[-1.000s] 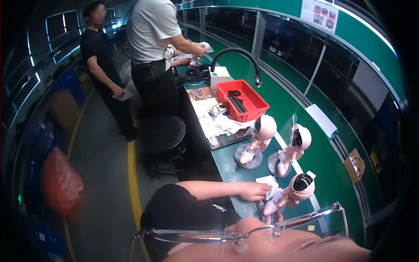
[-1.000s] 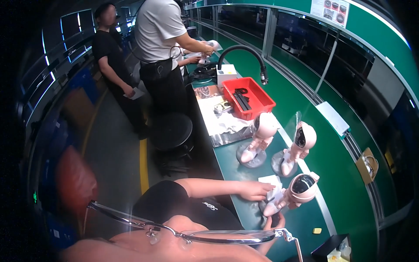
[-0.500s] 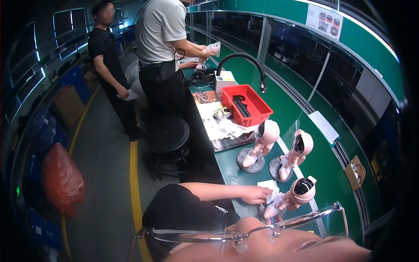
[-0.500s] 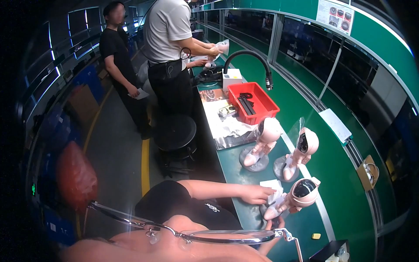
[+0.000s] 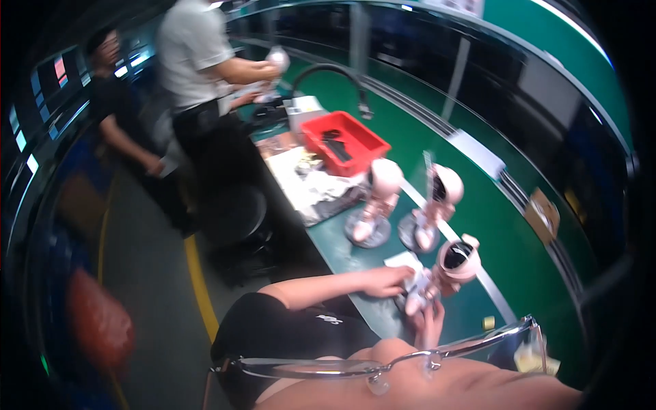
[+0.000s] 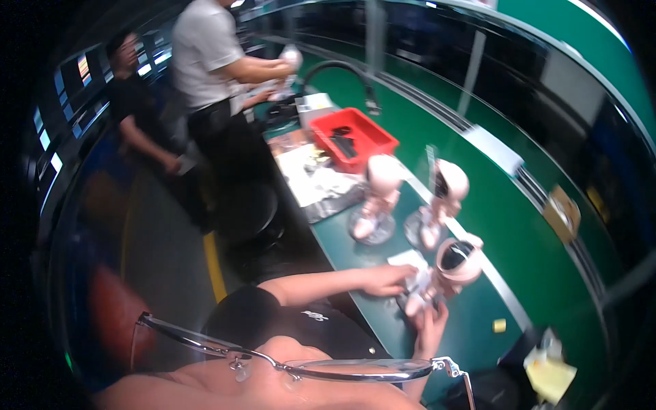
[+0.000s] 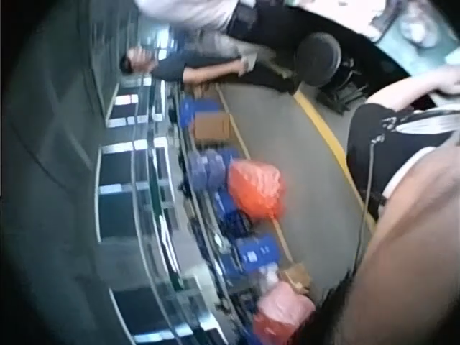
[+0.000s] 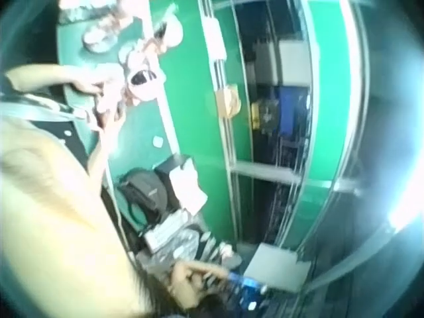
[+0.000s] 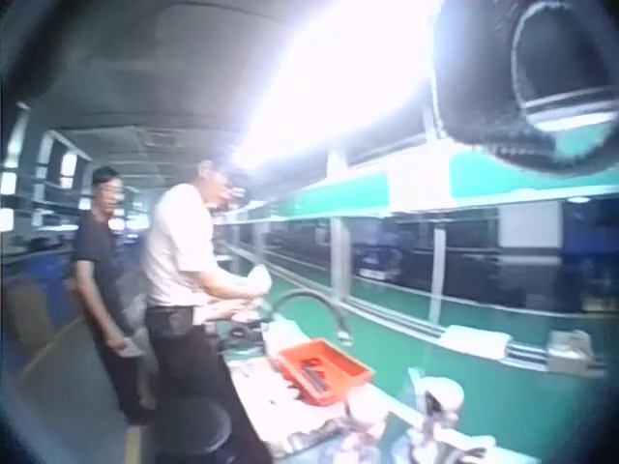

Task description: Assembling and cleaning astronaut-themed lamp figurines at a factory workbench.

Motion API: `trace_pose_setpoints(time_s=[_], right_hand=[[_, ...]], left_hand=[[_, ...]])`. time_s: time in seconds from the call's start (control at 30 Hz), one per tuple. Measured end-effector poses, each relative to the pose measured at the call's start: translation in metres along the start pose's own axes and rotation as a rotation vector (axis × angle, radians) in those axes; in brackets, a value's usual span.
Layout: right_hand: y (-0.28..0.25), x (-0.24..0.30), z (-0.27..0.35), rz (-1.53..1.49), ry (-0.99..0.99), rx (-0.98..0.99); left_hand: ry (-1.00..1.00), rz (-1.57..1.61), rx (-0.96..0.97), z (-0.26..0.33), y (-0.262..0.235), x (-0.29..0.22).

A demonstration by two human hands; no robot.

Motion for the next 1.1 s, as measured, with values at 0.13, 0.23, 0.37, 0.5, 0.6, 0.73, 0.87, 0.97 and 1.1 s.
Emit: trace_pose_setpoints(time_s=[0.13,0.23,0.37,0.5,0.6,0.73,0.87,0.97,1.1], right_hand=[[0.029,0.012,-0.016,0.509,-0.116,-0.086],[0.052,0.044,-0.009,0.722,-0.46,0.037],[0.07,0.066,-0.012,0.741,-0.416,0.099],[0.063,0.07,-0.007,0.876,-0.478,-0.119],[0.047,0.074,-0.026,0.911,-0.439,-0.19],[0.032,0.1,-0.056,0.851,-0.494,-0.289],[0.016,0.119,-0.09,0.865,-0.463,-0.363],[0.013,0.127,-0.113,0.843,-0.537,-0.365],[0.013,0.144,-0.141,0.897,-0.626,-0.452]], left_hand=[[-0.157,0.009,-0.04,-0.004,-0.019,-0.003],[-0.175,-0.045,0.166,-0.029,-0.028,-0.007],[-0.08,0.019,0.233,-0.049,-0.027,-0.02],[-0.087,0.005,0.221,-0.056,-0.017,-0.019],[-0.035,0.059,0.14,-0.06,-0.01,-0.022],[0.014,0.082,-0.029,-0.068,0.002,0.008],[-0.078,0.15,-0.194,-0.066,0.004,0.031],[-0.057,0.017,-0.218,-0.06,0.001,0.028],[-0.033,-0.051,-0.326,-0.057,0.005,0.008]])
Point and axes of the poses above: each hand's wrist, its own z-axis away from the middle knuckle, its own y-axis out of the palm, x = y × z, the point moved 4 cm from there along -z, towards the middle knuckle, and after that the axes turned 8 degrees about -x, right-handed, at the moved point
